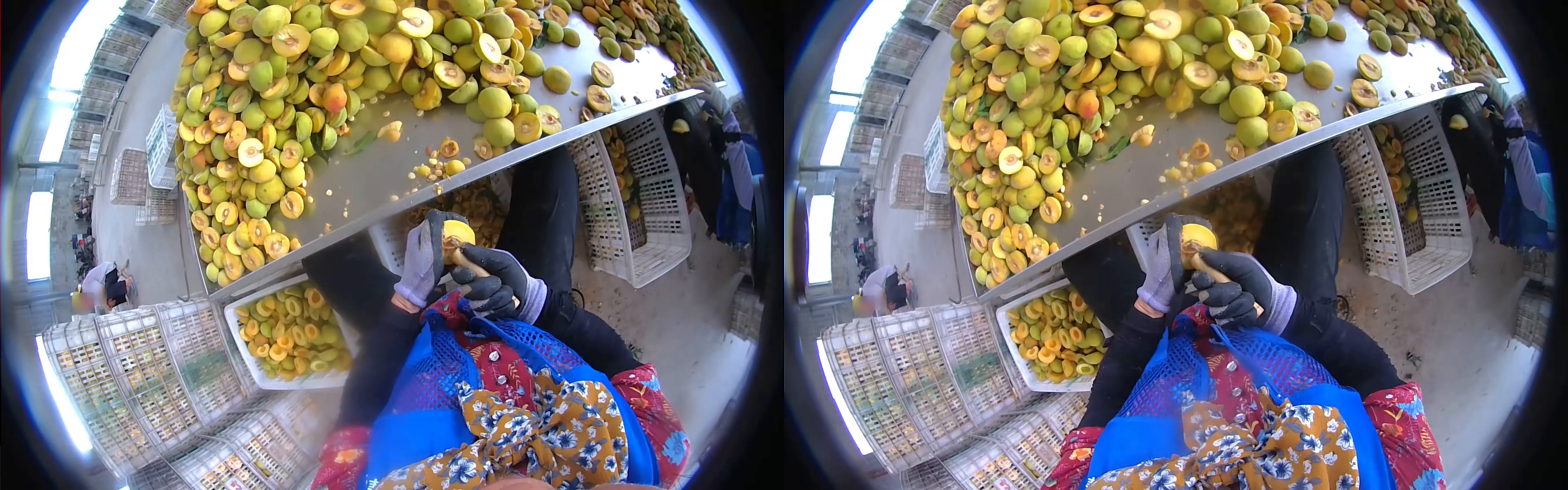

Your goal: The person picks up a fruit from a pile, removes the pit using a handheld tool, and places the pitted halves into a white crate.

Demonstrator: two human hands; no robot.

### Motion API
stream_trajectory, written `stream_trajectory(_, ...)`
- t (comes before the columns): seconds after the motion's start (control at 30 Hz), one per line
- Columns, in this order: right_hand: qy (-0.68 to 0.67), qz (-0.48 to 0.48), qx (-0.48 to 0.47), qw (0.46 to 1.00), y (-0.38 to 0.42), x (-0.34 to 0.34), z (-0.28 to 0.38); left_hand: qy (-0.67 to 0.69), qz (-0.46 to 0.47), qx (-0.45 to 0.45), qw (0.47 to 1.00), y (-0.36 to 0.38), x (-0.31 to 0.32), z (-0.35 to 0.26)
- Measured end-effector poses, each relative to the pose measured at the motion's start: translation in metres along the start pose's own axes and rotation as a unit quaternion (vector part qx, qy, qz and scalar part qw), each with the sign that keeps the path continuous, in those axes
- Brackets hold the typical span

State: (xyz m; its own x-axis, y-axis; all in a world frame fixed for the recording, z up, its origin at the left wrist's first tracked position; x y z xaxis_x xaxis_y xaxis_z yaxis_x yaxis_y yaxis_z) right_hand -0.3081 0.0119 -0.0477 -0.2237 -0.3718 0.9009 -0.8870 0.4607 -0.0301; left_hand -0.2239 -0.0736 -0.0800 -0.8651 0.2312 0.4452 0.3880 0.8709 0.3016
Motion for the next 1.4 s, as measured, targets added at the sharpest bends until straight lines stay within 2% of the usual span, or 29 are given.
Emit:
stream_trajectory(0.03, 0.019, -0.008, -0.009, 1.000, -0.001, -0.002, 0.004, -0.023, 0.004, 0.016, 1.000, -0.003, 0.001, -0.002)
stream_trajectory(0.13, -0.012, 0.062, -0.008, 0.998, -0.005, 0.015, 0.004, -0.106, 0.020, 0.073, 0.992, -0.009, 0.009, -0.015)
stream_trajectory(0.2, -0.017, 0.058, -0.011, 0.998, -0.003, 0.009, 0.010, -0.181, 0.037, 0.122, 0.975, -0.012, 0.013, -0.023)
stream_trajectory(0.23, -0.020, 0.057, -0.012, 0.998, -0.002, 0.007, 0.013, -0.213, 0.013, 0.137, 0.967, -0.012, 0.014, -0.027)
stream_trajectory(0.33, 0.115, -0.083, -0.068, 0.988, 0.001, 0.004, 0.019, -0.299, -0.034, 0.165, 0.939, -0.009, 0.015, -0.035)
stream_trajectory(0.4, 0.119, -0.093, -0.047, 0.987, 0.001, 0.006, 0.020, -0.344, -0.032, 0.165, 0.924, -0.009, 0.013, -0.038)
stream_trajectory(0.43, 0.121, -0.098, -0.037, 0.987, 0.001, 0.006, 0.020, -0.260, -0.023, 0.136, 0.956, -0.010, 0.010, -0.032)
stream_trajectory(0.5, -0.021, 0.000, 0.004, 1.000, -0.003, 0.015, 0.012, -0.085, -0.003, 0.075, 0.994, -0.012, 0.006, -0.018)
stream_trajectory(0.53, -0.091, 0.048, 0.026, 0.994, -0.004, 0.020, 0.010, -0.112, 0.007, 0.086, 0.990, -0.012, 0.007, -0.019)
stream_trajectory(0.63, -0.093, 0.044, -0.008, 0.995, -0.006, 0.021, 0.009, -0.217, 0.010, 0.117, 0.969, -0.012, 0.013, -0.029)
stream_trajectory(0.7, 0.049, -0.019, -0.067, 0.996, -0.006, 0.020, 0.011, -0.283, -0.007, 0.136, 0.949, -0.012, 0.012, -0.025)
stream_trajectory(0.77, 0.211, 0.026, -0.061, 0.975, -0.008, 0.051, 0.002, -0.270, 0.003, 0.156, 0.950, -0.012, -0.006, 0.013)
stream_trajectory(0.83, 0.217, 0.030, -0.146, 0.965, -0.007, 0.072, 0.018, -0.290, 0.006, 0.176, 0.941, -0.002, -0.010, 0.017)
stream_trajectory(0.87, 0.271, -0.039, -0.185, 0.944, 0.002, 0.070, 0.033, -0.321, 0.004, 0.174, 0.931, 0.006, -0.008, -0.003)
stream_trajectory(0.9, 0.245, -0.072, -0.161, 0.953, 0.011, 0.056, 0.040, -0.360, 0.002, 0.182, 0.915, 0.012, -0.007, -0.024)
stream_trajectory(1.0, 0.365, -0.224, -0.194, 0.882, 0.024, 0.039, 0.049, -0.511, -0.008, 0.258, 0.820, 0.039, -0.016, -0.084)
stream_trajectory(1.03, 0.400, -0.272, -0.196, 0.853, 0.025, 0.039, 0.049, -0.530, -0.044, 0.246, 0.810, 0.051, -0.033, -0.092)
stream_trajectory(1.07, 0.435, -0.315, -0.197, 0.820, 0.025, 0.041, 0.051, -0.533, -0.113, 0.198, 0.815, 0.065, -0.062, -0.098)
stream_trajectory(1.13, 0.460, -0.337, -0.183, 0.801, 0.024, 0.043, 0.051, -0.528, -0.274, 0.056, 0.802, 0.098, -0.125, -0.105)
stream_trajectory(1.2, 0.457, -0.354, -0.177, 0.797, 0.022, 0.041, 0.048, -0.577, -0.397, -0.082, 0.709, 0.134, -0.171, -0.117)
stream_trajectory(1.23, 0.471, -0.356, -0.172, 0.788, 0.021, 0.036, 0.049, -0.615, -0.428, -0.140, 0.647, 0.143, -0.191, -0.122)
stream_trajectory(1.3, 0.501, -0.363, -0.169, 0.767, 0.017, 0.023, 0.055, -0.734, -0.488, -0.128, 0.454, 0.140, -0.194, -0.140)
stream_trajectory(1.33, 0.492, -0.352, -0.173, 0.777, 0.013, 0.023, 0.056, -0.722, -0.485, -0.096, 0.485, 0.126, -0.194, -0.150)
stream_trajectory(1.4, 0.528, -0.348, -0.163, 0.757, 0.008, 0.025, 0.056, -0.692, -0.473, -0.031, 0.544, 0.087, -0.192, -0.174)
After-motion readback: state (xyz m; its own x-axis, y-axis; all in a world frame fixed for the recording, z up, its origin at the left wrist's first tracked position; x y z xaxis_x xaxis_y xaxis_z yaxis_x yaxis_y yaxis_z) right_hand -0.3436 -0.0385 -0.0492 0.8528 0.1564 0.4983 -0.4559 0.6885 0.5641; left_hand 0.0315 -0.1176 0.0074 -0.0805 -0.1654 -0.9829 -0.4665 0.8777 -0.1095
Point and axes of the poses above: each hand's wrist, its own y-axis away from the middle knuckle, its own x-axis out of the palm, z = x × y, the point moved 6 cm from there along -y, towards the middle knuckle, and after that the axes turned 6 degrees about y, right-handed, at the moved point
